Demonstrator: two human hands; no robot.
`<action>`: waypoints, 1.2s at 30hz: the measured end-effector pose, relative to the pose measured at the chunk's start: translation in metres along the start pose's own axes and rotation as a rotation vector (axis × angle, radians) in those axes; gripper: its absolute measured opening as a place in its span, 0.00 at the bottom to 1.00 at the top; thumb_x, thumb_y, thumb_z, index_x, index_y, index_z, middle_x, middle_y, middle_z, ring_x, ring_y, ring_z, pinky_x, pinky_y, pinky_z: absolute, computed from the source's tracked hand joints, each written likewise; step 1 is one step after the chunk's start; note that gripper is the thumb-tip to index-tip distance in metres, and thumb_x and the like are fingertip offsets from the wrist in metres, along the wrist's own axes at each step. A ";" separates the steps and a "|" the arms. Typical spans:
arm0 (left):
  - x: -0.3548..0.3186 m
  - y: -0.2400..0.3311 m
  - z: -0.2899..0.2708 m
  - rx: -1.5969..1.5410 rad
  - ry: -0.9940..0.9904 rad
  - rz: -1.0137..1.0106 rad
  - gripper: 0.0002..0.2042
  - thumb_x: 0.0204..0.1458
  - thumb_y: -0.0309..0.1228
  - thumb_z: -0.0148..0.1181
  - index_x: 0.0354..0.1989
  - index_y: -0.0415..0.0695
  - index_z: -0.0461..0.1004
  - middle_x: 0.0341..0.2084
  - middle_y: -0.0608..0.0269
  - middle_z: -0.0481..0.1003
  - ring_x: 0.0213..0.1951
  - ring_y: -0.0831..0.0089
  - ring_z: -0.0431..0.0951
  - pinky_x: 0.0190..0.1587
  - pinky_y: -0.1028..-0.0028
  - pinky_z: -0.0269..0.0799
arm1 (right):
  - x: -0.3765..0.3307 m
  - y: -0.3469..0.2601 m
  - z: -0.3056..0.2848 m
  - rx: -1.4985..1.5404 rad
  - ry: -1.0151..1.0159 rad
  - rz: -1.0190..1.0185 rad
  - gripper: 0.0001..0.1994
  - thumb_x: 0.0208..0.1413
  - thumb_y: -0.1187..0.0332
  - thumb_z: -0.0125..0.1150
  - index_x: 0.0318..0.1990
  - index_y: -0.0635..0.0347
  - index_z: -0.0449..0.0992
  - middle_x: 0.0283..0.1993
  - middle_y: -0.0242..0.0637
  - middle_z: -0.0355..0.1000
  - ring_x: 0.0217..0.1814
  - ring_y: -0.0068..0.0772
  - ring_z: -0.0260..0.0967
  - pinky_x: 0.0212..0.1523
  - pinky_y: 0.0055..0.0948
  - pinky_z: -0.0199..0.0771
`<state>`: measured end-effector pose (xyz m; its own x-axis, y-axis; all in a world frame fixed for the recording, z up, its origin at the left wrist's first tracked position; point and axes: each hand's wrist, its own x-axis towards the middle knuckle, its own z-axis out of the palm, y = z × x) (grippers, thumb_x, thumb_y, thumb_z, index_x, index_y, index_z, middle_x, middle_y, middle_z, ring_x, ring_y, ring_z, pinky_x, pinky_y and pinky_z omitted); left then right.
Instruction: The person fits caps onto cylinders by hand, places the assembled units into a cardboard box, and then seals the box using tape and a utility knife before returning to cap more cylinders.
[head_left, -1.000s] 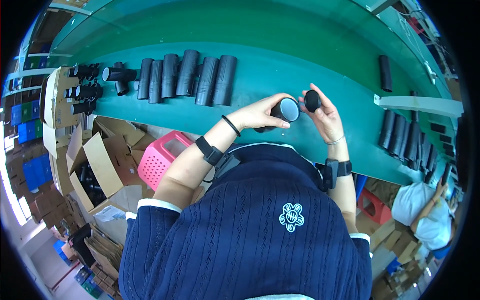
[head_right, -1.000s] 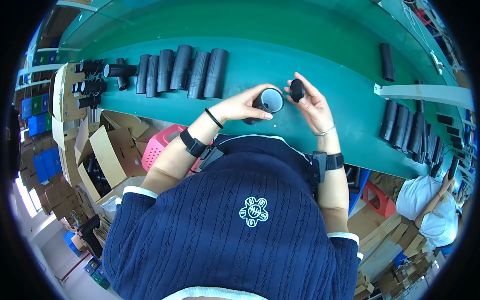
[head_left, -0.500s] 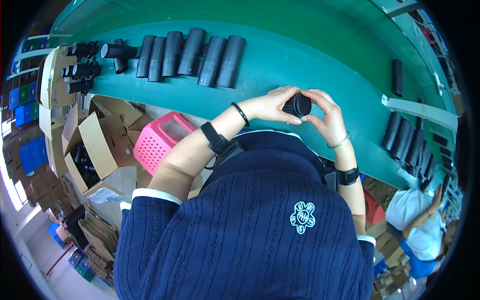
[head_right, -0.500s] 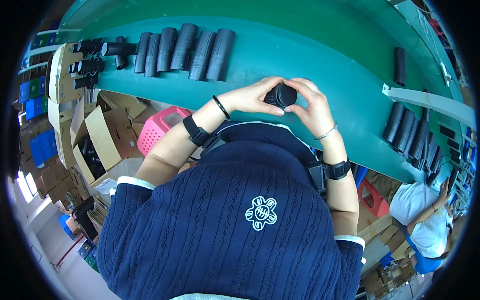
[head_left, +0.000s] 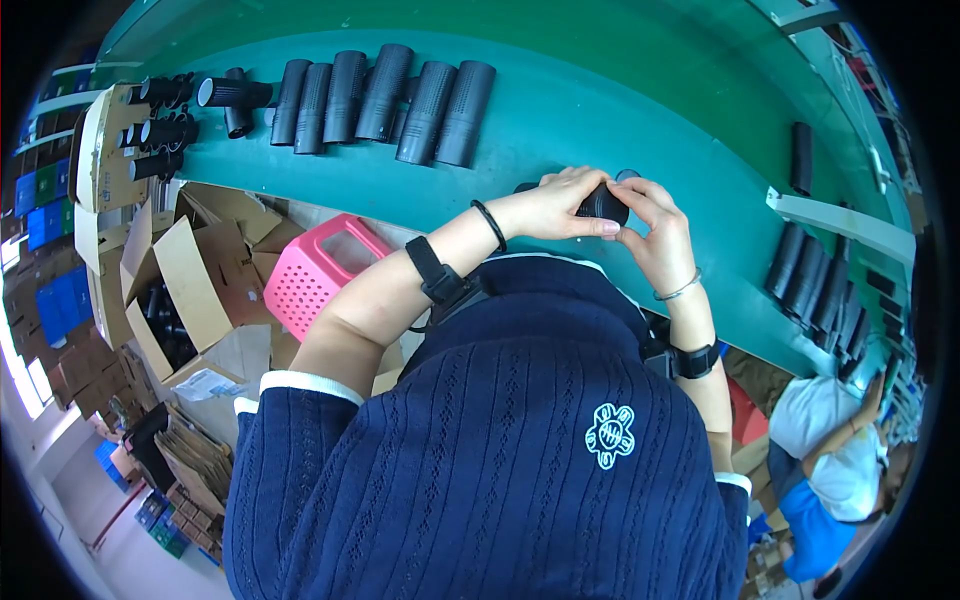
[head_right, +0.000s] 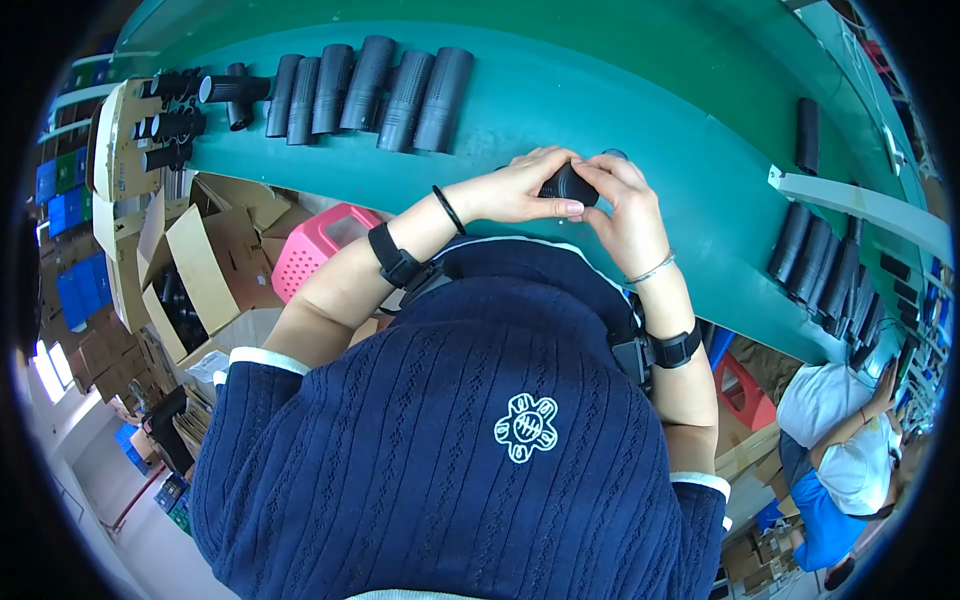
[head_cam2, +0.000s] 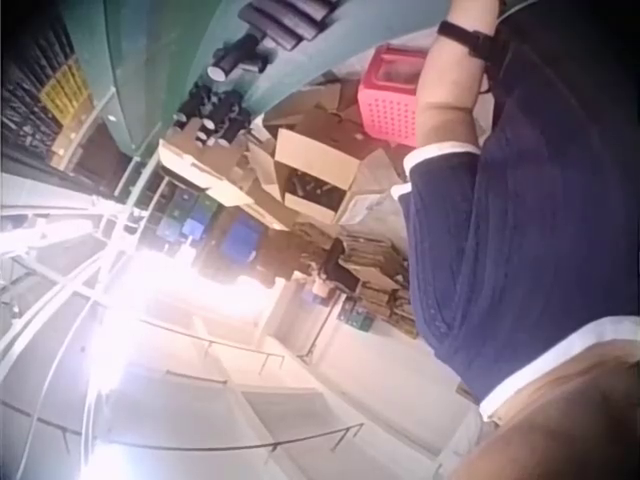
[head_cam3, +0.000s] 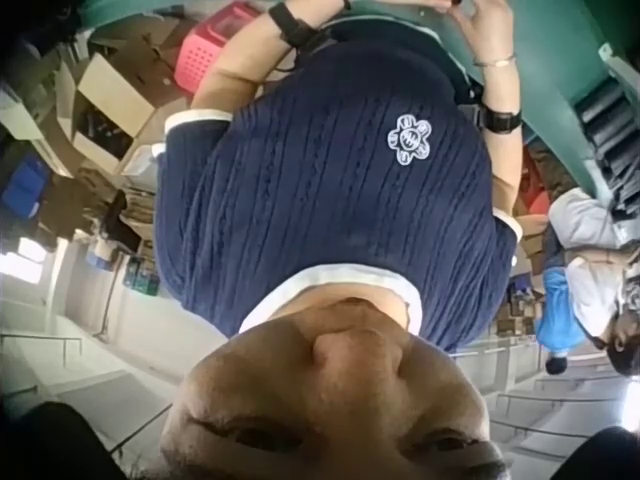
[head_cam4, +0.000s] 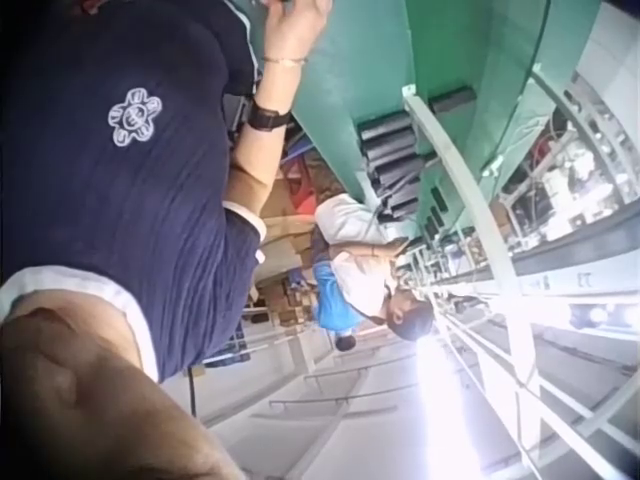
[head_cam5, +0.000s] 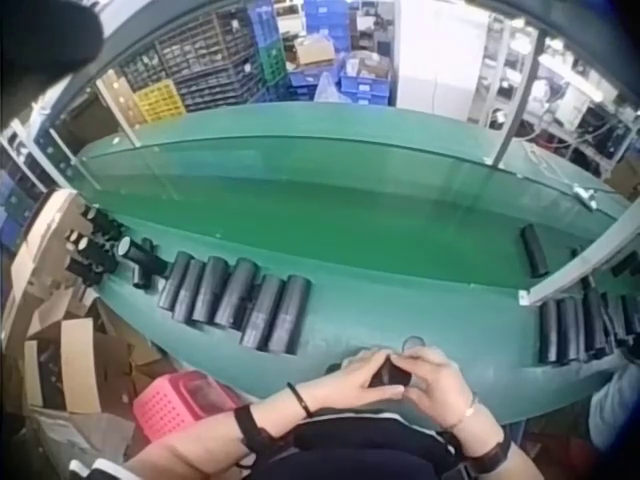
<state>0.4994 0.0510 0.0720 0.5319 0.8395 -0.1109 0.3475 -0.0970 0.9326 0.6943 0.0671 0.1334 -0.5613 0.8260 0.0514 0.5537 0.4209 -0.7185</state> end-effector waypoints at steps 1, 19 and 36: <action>0.000 -0.001 -0.001 -0.006 -0.006 0.001 0.32 0.51 0.55 0.58 0.54 0.41 0.63 0.48 0.49 0.67 0.54 0.53 0.65 0.57 0.58 0.60 | 0.001 -0.002 0.000 -0.028 -0.009 -0.007 0.26 0.32 0.78 0.70 0.47 0.58 0.77 0.49 0.42 0.72 0.52 0.45 0.69 0.51 0.36 0.72; -0.004 0.003 0.002 -0.200 0.064 0.008 0.33 0.50 0.35 0.63 0.62 0.42 0.53 0.49 0.48 0.71 0.51 0.58 0.72 0.52 0.63 0.67 | -0.002 0.027 0.019 0.807 -0.078 0.286 0.17 0.51 0.75 0.63 0.51 0.59 0.76 0.43 0.28 0.68 0.39 0.19 0.67 0.36 0.18 0.72; -0.012 -0.004 -0.019 -0.341 0.159 0.066 0.43 0.46 0.25 0.67 0.67 0.48 0.43 0.47 0.55 0.68 0.50 0.70 0.70 0.49 0.73 0.68 | 0.017 0.022 0.037 1.042 -0.126 0.481 0.17 0.60 0.64 0.57 0.55 0.60 0.73 0.37 0.30 0.73 0.33 0.17 0.70 0.29 0.17 0.74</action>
<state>0.4766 0.0513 0.0760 0.4088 0.9124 -0.0173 0.0257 0.0074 0.9996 0.6739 0.0759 0.0927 -0.5197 0.7493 -0.4104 -0.0163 -0.4890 -0.8721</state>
